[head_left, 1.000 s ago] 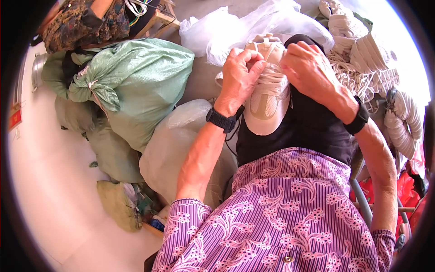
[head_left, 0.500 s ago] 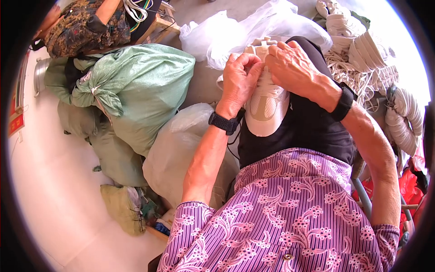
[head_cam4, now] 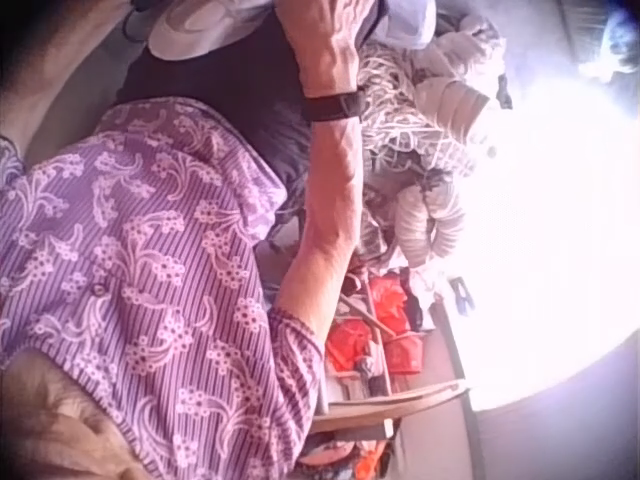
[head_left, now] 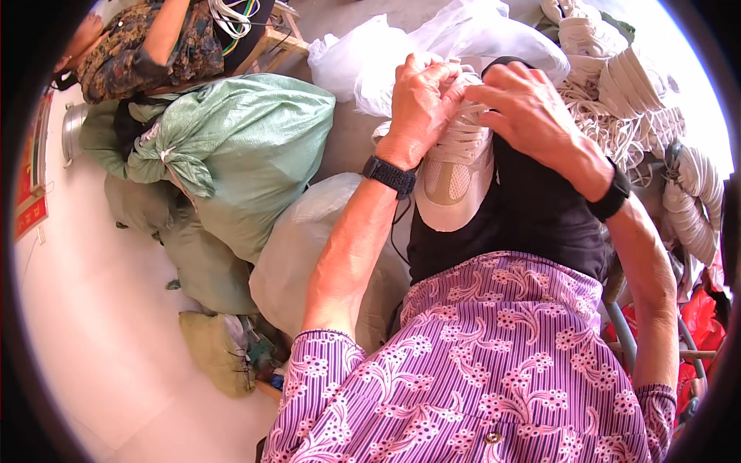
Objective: The person is lacing a white sneaker while sitting in a workshop.
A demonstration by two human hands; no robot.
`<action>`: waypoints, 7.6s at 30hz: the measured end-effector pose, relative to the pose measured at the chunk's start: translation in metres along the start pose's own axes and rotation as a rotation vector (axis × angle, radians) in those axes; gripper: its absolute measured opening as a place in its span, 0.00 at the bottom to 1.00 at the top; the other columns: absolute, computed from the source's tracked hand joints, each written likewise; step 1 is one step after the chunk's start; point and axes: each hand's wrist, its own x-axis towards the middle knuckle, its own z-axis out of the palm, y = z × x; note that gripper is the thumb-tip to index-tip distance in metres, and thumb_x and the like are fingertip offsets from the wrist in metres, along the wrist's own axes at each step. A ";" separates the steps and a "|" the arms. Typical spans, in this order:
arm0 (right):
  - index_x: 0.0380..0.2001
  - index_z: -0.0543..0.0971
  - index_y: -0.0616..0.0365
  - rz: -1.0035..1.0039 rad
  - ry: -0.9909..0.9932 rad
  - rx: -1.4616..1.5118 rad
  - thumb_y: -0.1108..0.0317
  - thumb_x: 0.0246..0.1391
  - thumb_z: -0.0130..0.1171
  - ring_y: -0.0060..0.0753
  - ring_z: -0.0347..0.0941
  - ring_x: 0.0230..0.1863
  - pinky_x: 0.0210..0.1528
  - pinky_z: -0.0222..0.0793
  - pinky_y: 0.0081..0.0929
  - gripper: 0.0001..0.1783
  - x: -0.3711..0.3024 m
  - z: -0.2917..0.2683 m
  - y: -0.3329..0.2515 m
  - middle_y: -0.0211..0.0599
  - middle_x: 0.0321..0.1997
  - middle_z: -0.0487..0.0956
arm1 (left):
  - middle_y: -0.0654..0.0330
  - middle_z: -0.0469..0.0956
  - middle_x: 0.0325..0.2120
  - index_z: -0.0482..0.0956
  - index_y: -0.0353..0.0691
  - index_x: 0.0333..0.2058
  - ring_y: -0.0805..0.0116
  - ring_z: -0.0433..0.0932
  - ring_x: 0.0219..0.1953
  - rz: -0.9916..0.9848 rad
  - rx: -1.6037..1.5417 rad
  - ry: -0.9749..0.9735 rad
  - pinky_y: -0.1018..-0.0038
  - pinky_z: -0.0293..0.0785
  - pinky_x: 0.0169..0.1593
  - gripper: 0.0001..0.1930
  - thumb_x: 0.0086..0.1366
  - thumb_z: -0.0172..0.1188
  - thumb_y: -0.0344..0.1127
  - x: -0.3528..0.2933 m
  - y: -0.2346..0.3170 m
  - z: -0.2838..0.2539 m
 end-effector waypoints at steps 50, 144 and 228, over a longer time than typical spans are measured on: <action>0.24 0.78 0.63 0.886 -1.040 0.519 0.63 0.52 0.54 0.21 0.66 0.15 0.20 0.62 0.24 0.13 0.047 -0.049 -0.009 0.28 0.12 0.70 | 0.57 0.77 0.36 0.76 0.37 0.37 0.62 0.76 0.38 -0.048 -0.247 -0.171 0.72 0.72 0.44 0.08 0.62 0.55 0.35 0.001 -0.014 -0.025; 0.19 0.72 0.56 0.169 -0.068 0.026 0.67 0.49 0.54 0.44 0.72 0.30 0.32 0.68 0.39 0.08 -0.017 -0.004 -0.002 0.36 0.22 0.72 | 0.69 0.74 0.25 0.75 0.42 0.37 0.82 0.56 0.13 -0.957 -1.061 0.563 0.81 0.53 0.18 0.09 0.66 0.56 0.40 -0.113 -0.062 -0.146; 0.25 0.72 0.64 0.549 -0.101 -0.827 0.71 0.48 0.47 0.52 0.69 0.33 0.38 0.65 0.46 0.07 -0.177 -0.161 0.323 0.48 0.31 0.72 | 0.59 0.78 0.34 0.72 0.37 0.48 0.73 0.75 0.30 -0.861 -0.984 0.116 0.76 0.72 0.36 0.19 0.67 0.52 0.46 -0.056 -0.005 -0.032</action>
